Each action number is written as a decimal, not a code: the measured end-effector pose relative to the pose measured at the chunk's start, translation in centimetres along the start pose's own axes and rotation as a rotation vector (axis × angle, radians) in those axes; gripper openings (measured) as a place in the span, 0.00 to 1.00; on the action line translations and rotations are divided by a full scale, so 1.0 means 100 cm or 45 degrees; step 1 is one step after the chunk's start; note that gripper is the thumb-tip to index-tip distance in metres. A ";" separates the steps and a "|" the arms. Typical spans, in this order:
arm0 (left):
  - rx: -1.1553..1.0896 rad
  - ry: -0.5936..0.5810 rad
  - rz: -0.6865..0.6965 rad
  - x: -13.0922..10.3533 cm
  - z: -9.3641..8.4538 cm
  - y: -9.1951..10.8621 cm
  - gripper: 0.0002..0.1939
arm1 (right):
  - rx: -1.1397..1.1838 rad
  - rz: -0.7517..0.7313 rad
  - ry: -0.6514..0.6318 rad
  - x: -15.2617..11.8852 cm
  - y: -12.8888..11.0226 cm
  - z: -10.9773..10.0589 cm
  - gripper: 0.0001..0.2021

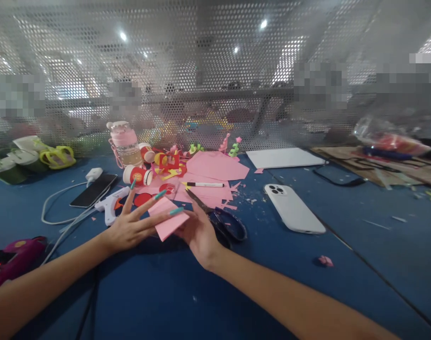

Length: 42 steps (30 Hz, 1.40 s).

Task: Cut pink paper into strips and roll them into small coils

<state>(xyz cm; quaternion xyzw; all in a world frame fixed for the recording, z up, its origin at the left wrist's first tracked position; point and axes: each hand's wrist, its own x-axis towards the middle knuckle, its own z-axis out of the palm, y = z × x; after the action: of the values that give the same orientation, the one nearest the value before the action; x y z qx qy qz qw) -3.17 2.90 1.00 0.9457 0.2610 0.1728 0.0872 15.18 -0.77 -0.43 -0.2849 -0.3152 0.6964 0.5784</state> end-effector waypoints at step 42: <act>-1.646 0.487 -0.591 0.013 0.017 0.015 0.29 | 0.050 0.158 0.025 0.011 0.006 -0.002 0.06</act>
<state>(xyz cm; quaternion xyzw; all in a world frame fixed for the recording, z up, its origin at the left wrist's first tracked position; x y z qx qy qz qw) -0.76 2.20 0.21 0.5779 0.3115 0.4328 0.6178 14.74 0.24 -1.06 -0.2993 -0.2775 0.7342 0.5426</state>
